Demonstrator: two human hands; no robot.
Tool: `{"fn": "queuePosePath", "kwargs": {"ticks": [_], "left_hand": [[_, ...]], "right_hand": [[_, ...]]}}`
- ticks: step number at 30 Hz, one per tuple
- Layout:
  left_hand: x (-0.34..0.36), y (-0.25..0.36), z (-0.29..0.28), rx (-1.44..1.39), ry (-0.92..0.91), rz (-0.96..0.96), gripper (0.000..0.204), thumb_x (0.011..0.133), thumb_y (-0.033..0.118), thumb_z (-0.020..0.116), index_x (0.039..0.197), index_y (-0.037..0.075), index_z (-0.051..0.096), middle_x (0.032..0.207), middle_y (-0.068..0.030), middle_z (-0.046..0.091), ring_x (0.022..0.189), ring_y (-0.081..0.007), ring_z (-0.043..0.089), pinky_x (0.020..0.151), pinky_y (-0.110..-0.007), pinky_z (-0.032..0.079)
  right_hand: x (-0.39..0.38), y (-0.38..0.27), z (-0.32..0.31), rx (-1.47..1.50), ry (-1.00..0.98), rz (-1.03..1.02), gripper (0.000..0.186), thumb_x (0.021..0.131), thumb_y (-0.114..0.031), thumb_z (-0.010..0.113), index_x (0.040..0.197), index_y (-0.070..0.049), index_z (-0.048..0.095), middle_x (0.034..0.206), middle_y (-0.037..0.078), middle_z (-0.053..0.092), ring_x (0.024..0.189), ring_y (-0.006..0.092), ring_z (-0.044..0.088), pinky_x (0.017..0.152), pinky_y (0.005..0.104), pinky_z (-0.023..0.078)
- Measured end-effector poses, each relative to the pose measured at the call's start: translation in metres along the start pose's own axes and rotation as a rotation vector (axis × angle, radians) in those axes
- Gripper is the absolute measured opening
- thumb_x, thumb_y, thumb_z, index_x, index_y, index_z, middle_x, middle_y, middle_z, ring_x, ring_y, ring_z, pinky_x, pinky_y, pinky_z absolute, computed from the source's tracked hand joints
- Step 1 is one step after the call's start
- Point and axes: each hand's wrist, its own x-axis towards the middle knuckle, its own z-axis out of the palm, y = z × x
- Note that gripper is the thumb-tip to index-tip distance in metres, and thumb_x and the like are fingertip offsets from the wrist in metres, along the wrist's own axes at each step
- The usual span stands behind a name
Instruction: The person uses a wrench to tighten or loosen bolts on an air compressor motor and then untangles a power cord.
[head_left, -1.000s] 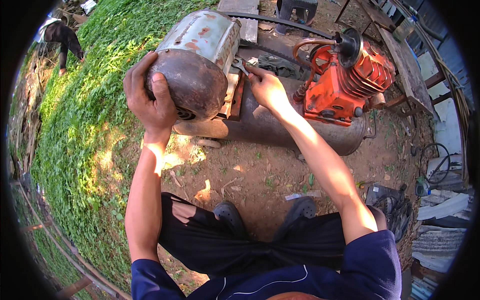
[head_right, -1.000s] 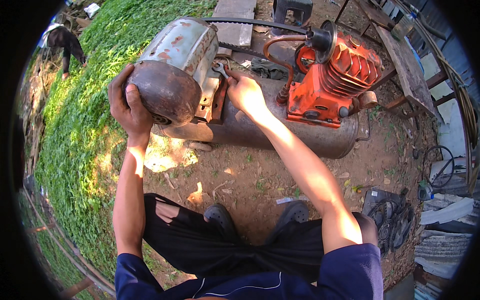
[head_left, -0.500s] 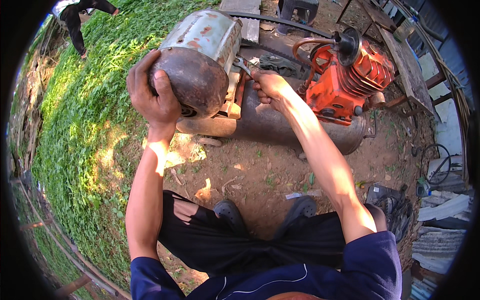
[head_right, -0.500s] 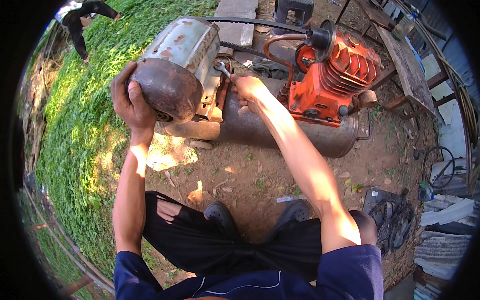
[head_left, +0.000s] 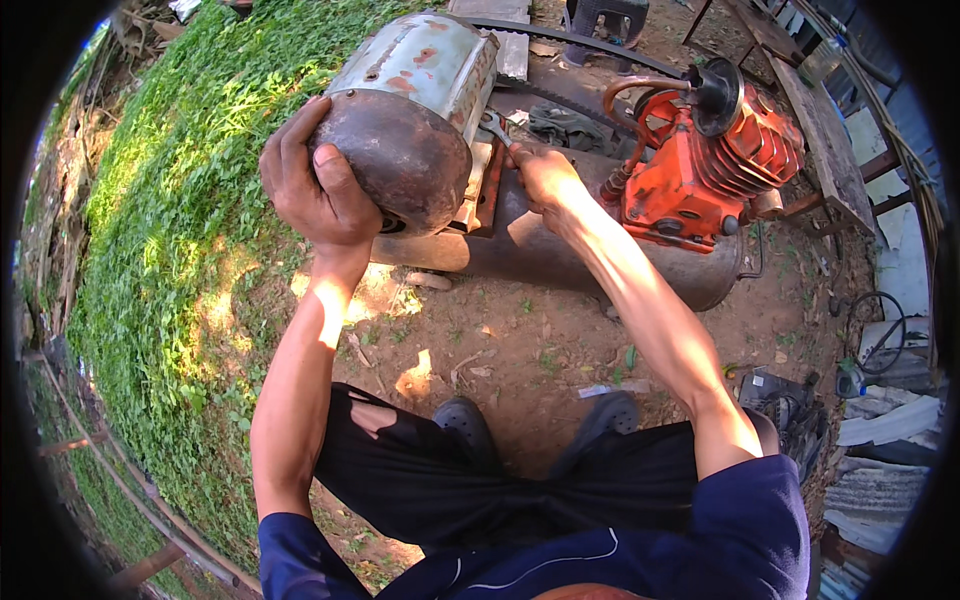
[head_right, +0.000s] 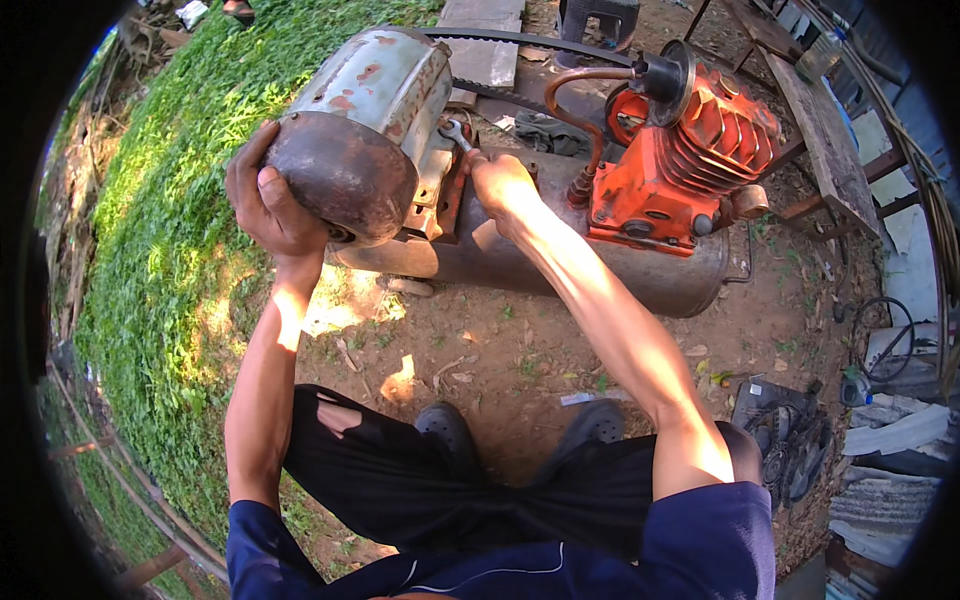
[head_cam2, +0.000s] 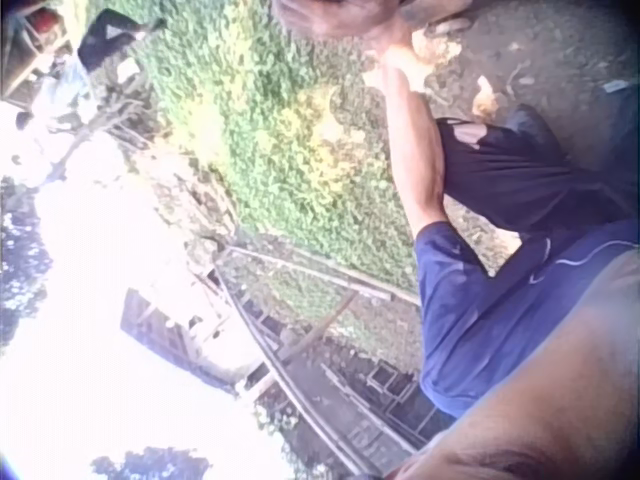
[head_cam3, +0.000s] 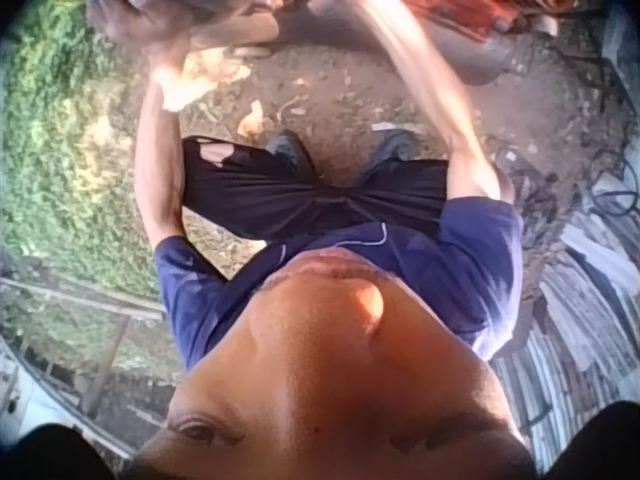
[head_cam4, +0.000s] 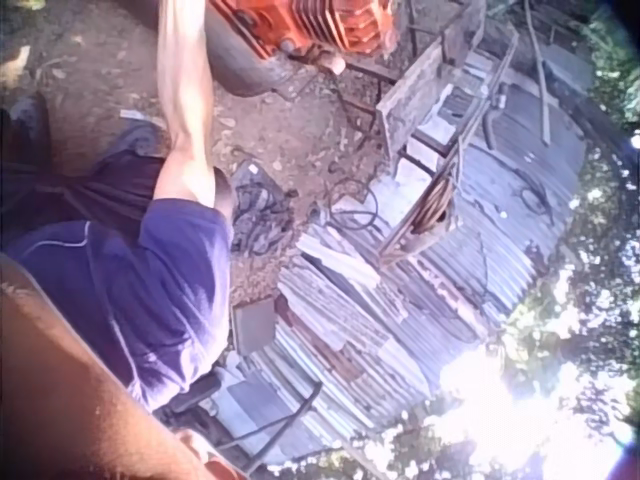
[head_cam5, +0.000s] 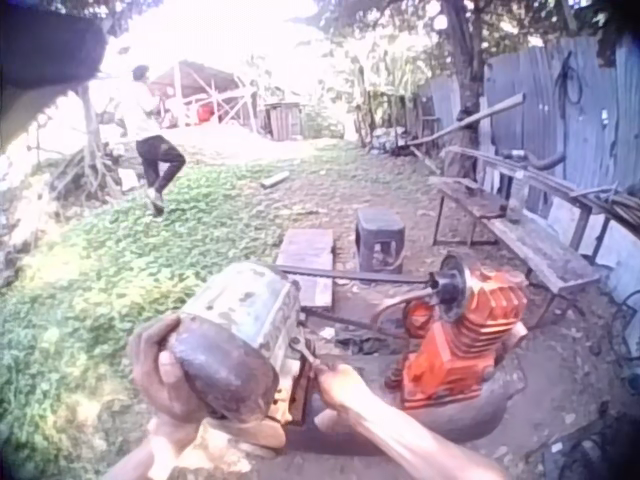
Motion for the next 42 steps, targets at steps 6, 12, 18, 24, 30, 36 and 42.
{"fn": "queuePosePath", "kwargs": {"ticks": [6,12,18,24,30,36,42], "left_hand": [[0.000,0.004,-0.001,-0.001,0.006,-0.013,0.049,0.096,0.042,0.039,0.106,0.002,0.066,0.105,-0.0149,0.068,0.097,-0.0313,0.060,0.090,-0.040,0.042],[-0.001,0.001,-0.009,0.004,-0.059,-0.046,0.044,0.095,0.038,0.044,0.108,0.002,0.066,0.107,-0.0142,0.066,0.100,-0.0304,0.058,0.093,-0.040,0.041],[0.008,-0.003,-0.011,-0.036,-0.118,0.000,0.032,0.087,0.030,0.058,0.105,0.004,0.066,0.103,-0.0124,0.067,0.094,-0.0292,0.059,0.089,-0.039,0.042],[0.017,-0.014,-0.023,-0.090,-0.251,-0.015,0.040,0.086,0.039,0.063,0.105,0.004,0.066,0.103,-0.0129,0.067,0.095,-0.0289,0.060,0.087,-0.038,0.045],[0.013,-0.036,-0.024,-0.429,-0.359,-0.346,0.064,0.091,0.058,0.050,0.115,0.000,0.063,0.117,-0.0144,0.064,0.111,-0.0267,0.058,0.100,-0.038,0.042],[-0.005,-0.060,-0.018,-0.793,-0.412,-0.646,0.084,0.090,0.070,0.040,0.132,-0.002,0.050,0.141,-0.0198,0.047,0.131,-0.0285,0.044,0.112,-0.042,0.032],[-0.010,-0.062,-0.016,-0.774,-0.399,-0.624,0.080,0.088,0.067,0.045,0.133,0.001,0.050,0.147,-0.0232,0.039,0.135,-0.0346,0.039,0.113,-0.048,0.031]], "right_hand": [[-0.022,-0.002,0.029,-0.028,0.259,-0.079,0.034,0.099,-0.028,0.048,0.098,0.002,0.062,0.082,0.016,0.065,0.075,0.0246,0.063,0.073,0.0385,0.048],[-0.013,0.005,0.019,-0.018,0.017,-0.087,0.025,0.103,-0.024,0.041,0.111,-0.003,0.052,0.077,0.004,0.056,0.062,0.0144,0.055,0.056,0.0287,0.045],[0.012,0.016,-0.002,0.053,-0.238,-0.139,0.028,0.102,-0.020,0.039,0.113,0.002,0.053,0.085,0.009,0.062,0.077,0.0167,0.060,0.071,0.0310,0.049],[0.016,0.023,0.004,0.161,-0.174,-0.273,0.042,0.099,-0.016,0.043,0.138,0.001,0.038,0.129,0.019,0.051,0.124,0.0218,0.047,0.104,0.0316,0.035],[0.003,0.006,0.003,0.431,-0.265,-0.259,0.066,0.098,-0.016,0.045,0.153,-0.005,0.010,0.160,0.016,0.013,0.147,0.0234,0.015,0.117,0.0322,0.016],[0.015,0.010,0.007,0.503,-0.300,-0.275,0.077,0.093,-0.008,0.049,0.153,-0.003,0.001,0.160,0.021,0.005,0.148,0.0277,0.007,0.119,0.0353,0.009],[0.018,0.016,0.010,0.527,-0.309,-0.325,0.084,0.085,0.009,0.049,0.153,-0.001,0.002,0.160,0.021,0.006,0.149,0.0255,0.004,0.118,0.0348,0.011]]}}
